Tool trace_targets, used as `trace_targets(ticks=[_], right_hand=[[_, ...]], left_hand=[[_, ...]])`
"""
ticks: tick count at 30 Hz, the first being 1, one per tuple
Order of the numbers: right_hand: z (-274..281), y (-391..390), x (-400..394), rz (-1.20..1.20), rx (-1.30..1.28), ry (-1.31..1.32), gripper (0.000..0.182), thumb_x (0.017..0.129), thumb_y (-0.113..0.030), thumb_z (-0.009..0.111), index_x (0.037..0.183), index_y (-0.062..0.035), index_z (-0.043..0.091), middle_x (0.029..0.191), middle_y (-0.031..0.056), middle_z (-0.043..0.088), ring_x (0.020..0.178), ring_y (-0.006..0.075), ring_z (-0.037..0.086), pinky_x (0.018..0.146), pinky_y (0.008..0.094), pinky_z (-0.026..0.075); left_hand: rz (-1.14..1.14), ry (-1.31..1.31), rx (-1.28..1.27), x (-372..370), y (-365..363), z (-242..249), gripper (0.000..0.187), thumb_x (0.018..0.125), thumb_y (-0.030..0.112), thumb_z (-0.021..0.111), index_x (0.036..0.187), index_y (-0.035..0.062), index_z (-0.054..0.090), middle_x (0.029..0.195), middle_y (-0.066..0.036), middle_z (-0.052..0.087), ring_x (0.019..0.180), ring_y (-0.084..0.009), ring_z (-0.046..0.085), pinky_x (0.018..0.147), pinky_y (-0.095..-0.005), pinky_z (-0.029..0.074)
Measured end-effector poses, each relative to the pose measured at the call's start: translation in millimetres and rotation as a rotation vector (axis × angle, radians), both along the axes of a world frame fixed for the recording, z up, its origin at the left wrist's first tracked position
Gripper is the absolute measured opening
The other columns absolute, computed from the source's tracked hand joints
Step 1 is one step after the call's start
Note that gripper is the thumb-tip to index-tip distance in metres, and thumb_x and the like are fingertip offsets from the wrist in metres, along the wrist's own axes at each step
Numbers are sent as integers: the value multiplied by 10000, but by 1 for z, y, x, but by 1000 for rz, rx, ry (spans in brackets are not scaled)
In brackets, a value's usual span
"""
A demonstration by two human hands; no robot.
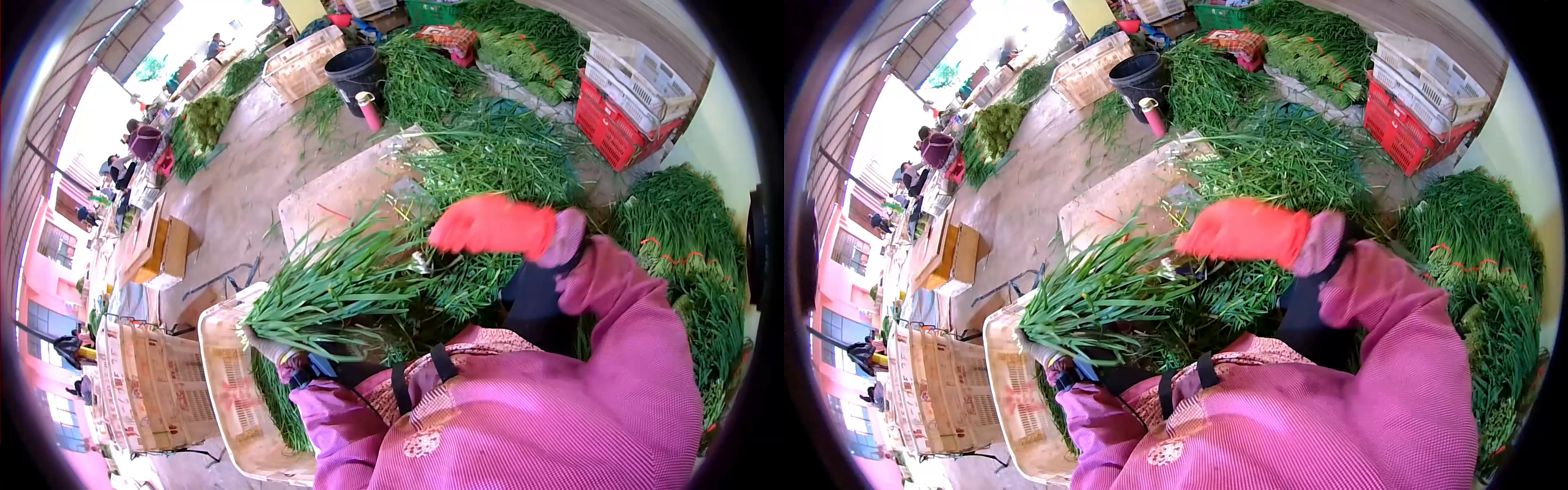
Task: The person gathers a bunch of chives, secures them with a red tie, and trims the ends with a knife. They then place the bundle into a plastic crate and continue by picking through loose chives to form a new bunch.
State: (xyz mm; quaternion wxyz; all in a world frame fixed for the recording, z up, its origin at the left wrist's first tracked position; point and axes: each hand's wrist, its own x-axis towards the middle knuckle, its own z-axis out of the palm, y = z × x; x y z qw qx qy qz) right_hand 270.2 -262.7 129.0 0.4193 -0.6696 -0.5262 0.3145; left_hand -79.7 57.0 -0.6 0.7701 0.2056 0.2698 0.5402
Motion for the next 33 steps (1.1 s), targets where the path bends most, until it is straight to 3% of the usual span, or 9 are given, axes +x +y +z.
trace_targets(ticks=[2,3,11,17,19,20,26,28,33], right_hand=[[9,11,-49,62,-162,-102,535,893,-559,614,936,-34,703,765,96,691,738,190,660,703,334,519],[9,19,-62,115,-273,101,462,924,-494,588,946,-48,707,758,77,702,661,157,665,652,303,534],[34,-1,-70,63,-402,28,357,958,-356,500,857,-59,671,585,40,666,479,142,620,505,290,498],[51,-52,-34,-115,-356,256,302,944,-308,575,910,-25,674,740,61,689,503,121,622,416,260,463],[65,-77,-7,-255,-176,375,304,922,-304,602,961,-10,666,821,60,698,503,120,618,403,247,459],[59,-94,21,-154,97,171,291,910,-279,610,999,-5,650,869,63,697,502,119,621,398,241,464],[116,-117,111,-700,523,47,352,924,-341,614,1088,-33,659,670,-16,552,508,54,401,501,183,308],[137,-104,118,-862,615,-180,334,939,-330,597,1136,-68,659,746,39,628,633,103,552,603,224,430],[147,-64,146,-1018,790,-284,341,1016,-302,498,1206,-56,637,933,42,702,791,78,636,685,197,444]], left_hand=[[-26,0,2,16,-7,7,746,900,648,428,1384,86,513,1395,-159,531,1258,-368,497,1087,-532,376],[5,19,-22,30,-21,24,746,907,644,407,1390,83,505,1397,-164,528,1264,-374,494,1084,-536,378],[-18,-62,-89,33,-27,29,751,841,635,496,1347,83,543,1371,-179,546,1245,-401,506,1059,-601,384],[6,-30,-100,11,-8,1,747,864,638,457,1344,73,547,1366,-167,555,1223,-367,533,1061,-554,397],[128,42,-37,-4,4,-9,705,875,620,468,1296,66,579,1332,-159,581,1188,-356,552,1041,-544,411],[163,-22,-26,-12,14,-14,652,889,584,487,1255,56,599,1313,-152,595,1171,-352,560,1034,-527,419],[57,-129,33,-4,-10,14,682,880,580,570,1332,70,554,1355,-151,567,1212,-354,538,1065,-530,402],[-37,-146,95,-2,-8,14,682,887,585,563,1366,100,534,1376,-144,551,1231,-346,529,1075,-542,392],[-114,-186,105,3,-15,17,695,888,587,554,1400,119,507,1401,-134,533,1256,-346,510,1079,-538,390]])
